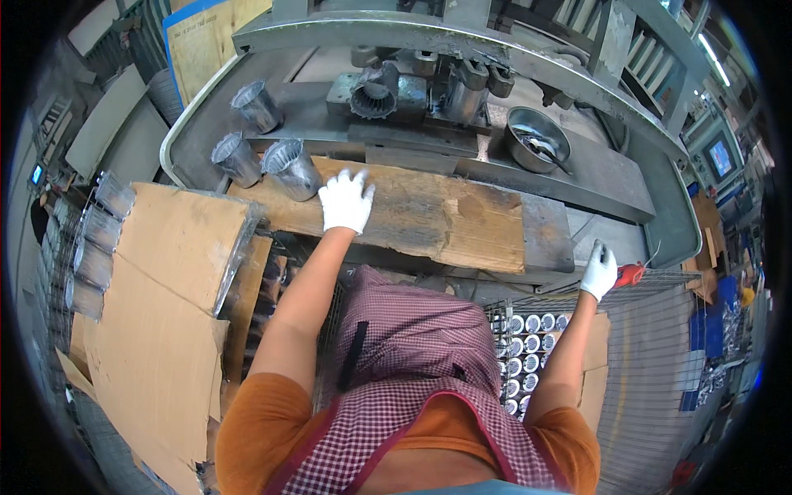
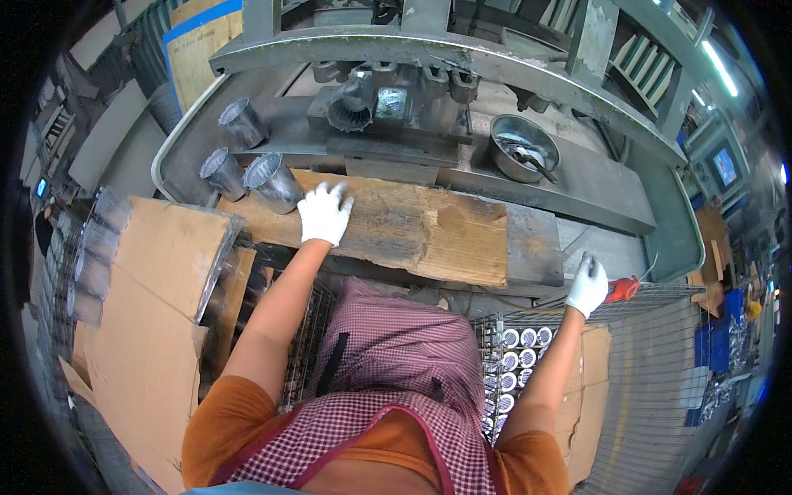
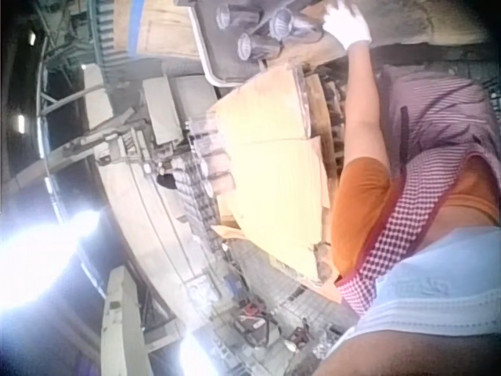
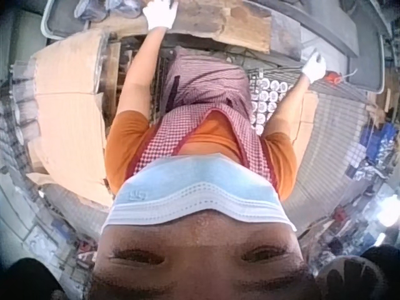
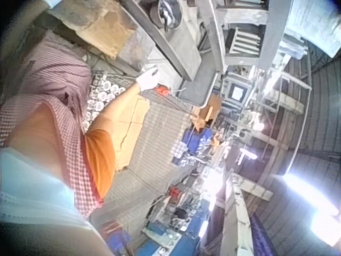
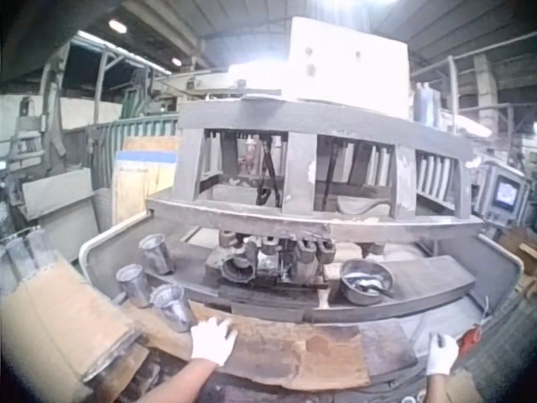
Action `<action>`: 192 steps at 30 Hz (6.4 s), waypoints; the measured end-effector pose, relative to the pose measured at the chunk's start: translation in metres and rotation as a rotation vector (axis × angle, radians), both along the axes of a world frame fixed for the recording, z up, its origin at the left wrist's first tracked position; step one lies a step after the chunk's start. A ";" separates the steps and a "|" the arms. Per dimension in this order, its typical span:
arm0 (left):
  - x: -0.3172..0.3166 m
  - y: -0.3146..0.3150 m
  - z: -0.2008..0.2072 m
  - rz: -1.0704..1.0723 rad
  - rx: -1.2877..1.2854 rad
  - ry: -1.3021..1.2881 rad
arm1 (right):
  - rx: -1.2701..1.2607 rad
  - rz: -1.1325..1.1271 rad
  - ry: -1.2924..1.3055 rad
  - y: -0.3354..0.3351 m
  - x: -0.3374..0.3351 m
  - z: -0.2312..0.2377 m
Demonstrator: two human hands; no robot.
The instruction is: The person is coating the inside of metal cylinders with a brush and tool and then stacking them.
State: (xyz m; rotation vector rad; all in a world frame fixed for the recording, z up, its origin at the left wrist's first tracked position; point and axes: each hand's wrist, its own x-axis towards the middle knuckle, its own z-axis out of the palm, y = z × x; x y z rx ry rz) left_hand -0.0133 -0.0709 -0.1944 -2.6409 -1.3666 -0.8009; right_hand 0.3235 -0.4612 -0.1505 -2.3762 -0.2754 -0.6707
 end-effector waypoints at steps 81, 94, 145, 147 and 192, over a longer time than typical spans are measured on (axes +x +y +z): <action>-0.070 0.097 0.087 0.213 -0.361 -0.139 | -0.261 0.783 -0.187 0.222 -0.094 0.058; 0.067 0.133 0.120 0.200 -0.174 -0.834 | -0.064 0.145 0.069 -0.009 0.016 -0.004; 0.101 -0.141 0.078 -0.741 -0.041 -0.014 | 0.075 0.708 0.956 0.055 -0.142 -0.006; 0.096 -0.135 0.075 -0.744 -0.005 -0.117 | 0.036 0.883 0.763 0.061 -0.150 -0.001; 0.010 -0.019 0.006 -0.465 -0.502 -0.978 | 0.401 0.045 -0.088 -0.063 0.053 0.048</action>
